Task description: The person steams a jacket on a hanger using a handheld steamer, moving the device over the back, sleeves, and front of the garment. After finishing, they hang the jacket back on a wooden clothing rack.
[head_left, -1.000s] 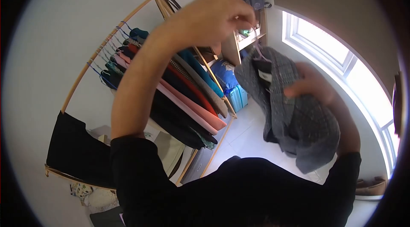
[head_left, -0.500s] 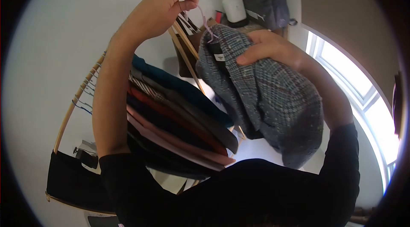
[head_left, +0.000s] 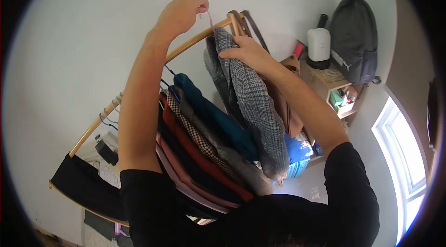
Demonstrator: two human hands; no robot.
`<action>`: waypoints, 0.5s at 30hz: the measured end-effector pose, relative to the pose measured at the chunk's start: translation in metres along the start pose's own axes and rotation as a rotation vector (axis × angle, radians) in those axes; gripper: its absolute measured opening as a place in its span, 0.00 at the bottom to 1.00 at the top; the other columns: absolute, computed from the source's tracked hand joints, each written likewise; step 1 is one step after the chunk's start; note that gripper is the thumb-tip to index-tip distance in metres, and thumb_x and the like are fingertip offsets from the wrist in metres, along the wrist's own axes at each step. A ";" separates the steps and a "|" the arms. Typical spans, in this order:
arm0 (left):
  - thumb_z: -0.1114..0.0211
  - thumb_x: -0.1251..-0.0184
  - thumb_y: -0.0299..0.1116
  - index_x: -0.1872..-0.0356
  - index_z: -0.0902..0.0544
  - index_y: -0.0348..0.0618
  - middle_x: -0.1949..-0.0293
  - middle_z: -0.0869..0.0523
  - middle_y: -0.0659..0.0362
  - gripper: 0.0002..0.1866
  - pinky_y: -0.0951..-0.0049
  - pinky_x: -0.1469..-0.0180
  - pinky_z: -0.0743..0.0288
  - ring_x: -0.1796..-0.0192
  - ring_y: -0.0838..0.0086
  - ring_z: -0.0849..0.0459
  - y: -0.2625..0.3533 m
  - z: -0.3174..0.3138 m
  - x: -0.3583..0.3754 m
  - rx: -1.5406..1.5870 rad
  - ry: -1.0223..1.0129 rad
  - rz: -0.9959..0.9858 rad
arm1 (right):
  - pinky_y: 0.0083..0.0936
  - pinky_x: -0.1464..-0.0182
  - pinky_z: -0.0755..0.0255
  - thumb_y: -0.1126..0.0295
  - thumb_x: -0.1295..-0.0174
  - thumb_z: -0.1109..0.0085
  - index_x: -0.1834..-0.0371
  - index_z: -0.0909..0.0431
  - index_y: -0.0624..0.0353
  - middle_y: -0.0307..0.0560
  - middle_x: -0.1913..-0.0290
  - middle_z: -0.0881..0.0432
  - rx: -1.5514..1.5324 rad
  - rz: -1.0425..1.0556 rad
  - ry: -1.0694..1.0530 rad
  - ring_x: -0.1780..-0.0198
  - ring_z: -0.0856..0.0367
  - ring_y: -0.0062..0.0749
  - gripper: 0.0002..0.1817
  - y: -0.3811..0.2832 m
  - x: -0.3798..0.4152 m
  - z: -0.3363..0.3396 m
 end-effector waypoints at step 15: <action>0.40 0.34 0.44 0.54 0.19 0.37 0.62 0.14 0.50 0.18 0.65 0.54 0.25 0.63 0.62 0.17 0.010 -0.024 0.077 0.023 -0.556 0.439 | 0.40 0.56 0.27 0.59 0.50 0.32 0.55 0.30 0.56 0.52 0.53 0.22 0.878 0.258 0.108 0.56 0.20 0.47 0.23 0.019 0.045 0.027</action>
Point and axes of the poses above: each hand's wrist, its own x-axis away from the middle knuckle, its own z-axis out of the back of the hand, y = z × x, the point moved 6 cm from there along -x, towards the middle knuckle
